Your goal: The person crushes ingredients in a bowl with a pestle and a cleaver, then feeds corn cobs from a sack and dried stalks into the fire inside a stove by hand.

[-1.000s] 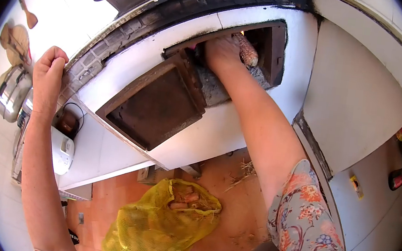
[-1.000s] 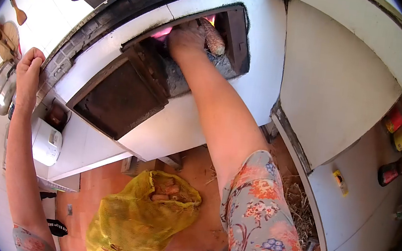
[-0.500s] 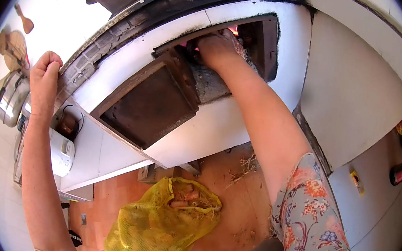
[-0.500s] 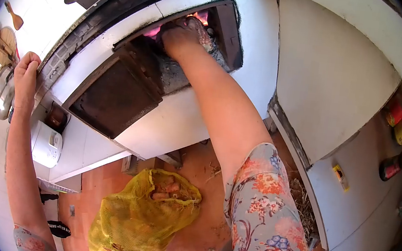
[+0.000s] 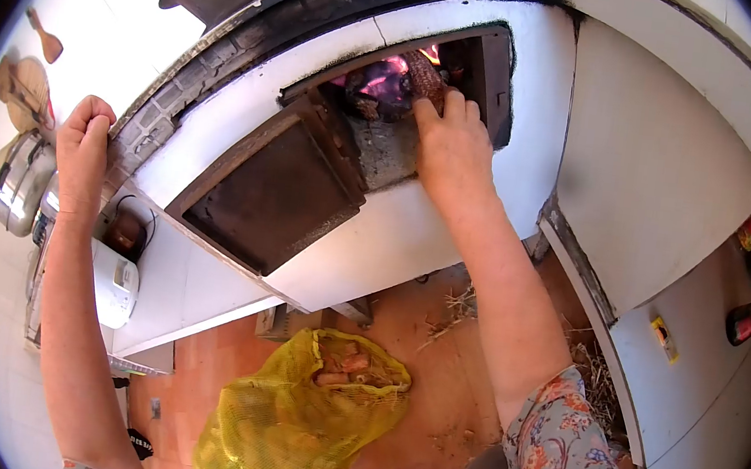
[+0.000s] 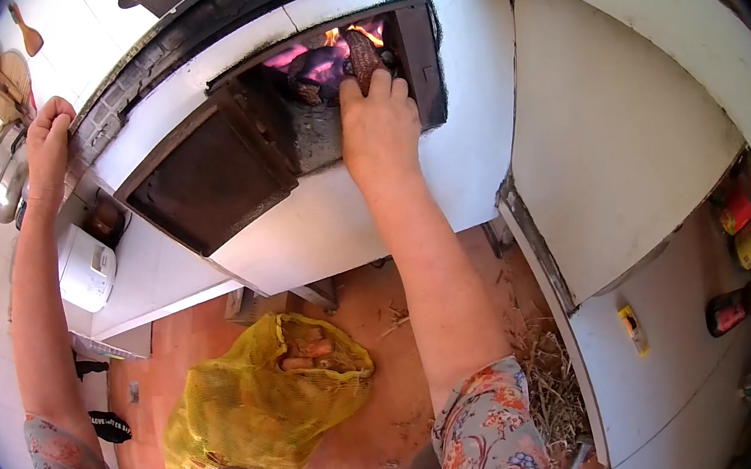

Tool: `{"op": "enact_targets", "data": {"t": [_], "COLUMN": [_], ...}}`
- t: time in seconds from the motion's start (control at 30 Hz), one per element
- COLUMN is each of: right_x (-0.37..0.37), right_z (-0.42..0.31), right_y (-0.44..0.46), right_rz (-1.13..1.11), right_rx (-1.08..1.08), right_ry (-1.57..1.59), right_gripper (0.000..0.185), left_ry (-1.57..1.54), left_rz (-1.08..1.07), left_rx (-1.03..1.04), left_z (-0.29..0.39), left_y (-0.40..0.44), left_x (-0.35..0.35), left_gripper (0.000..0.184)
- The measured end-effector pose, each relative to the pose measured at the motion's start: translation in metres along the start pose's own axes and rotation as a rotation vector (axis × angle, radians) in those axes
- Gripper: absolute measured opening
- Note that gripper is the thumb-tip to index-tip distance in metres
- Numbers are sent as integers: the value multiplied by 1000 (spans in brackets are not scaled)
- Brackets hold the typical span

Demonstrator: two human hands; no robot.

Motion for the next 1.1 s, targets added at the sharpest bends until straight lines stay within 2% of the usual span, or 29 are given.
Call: {"op": "enact_targets", "data": {"t": [0.3, 0.37, 0.5, 0.6, 0.67, 1.0, 1.07, 1.1], "right_x": [3, 2, 12, 16, 22, 46, 60, 57], "right_z": [13, 9, 8, 5, 10, 21, 29, 28], "right_y": [7, 8, 17, 23, 27, 71, 81, 80], "right_rz": [-128, -100, -82, -19, -93, 46, 42, 41], "right_rx": [115, 78, 83, 30, 93, 169, 167, 164], "right_ry": [-24, -61, -59, -94, -21, 95, 118, 120], "right_gripper": [31, 23, 23, 30, 37, 39, 27, 27], "left_ry": [43, 43, 24, 18, 14, 39, 37, 49], "left_rz": [3, 0, 11, 41, 62, 35, 29, 36], "left_rx": [23, 16, 22, 50, 75, 66, 76, 84], "left_z": [4, 2, -3, 1, 4, 10, 9, 9], "left_y": [-1, 0, 1, 0, -1, -3, -2, -2], "left_x": [-1, 0, -2, -2, -3, -2, -1, -1], "left_gripper": [8, 8, 8, 8, 9, 10, 10, 10]}}
Point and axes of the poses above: each hand's wrist, its own y-axis towards the middle knuckle, its own x-axis out of the palm, z = x × y, the point moved 9 cm from there along y, towards the middle knuckle, and after that the axes turned 2 degrees about -z, right-handed, at the moved point
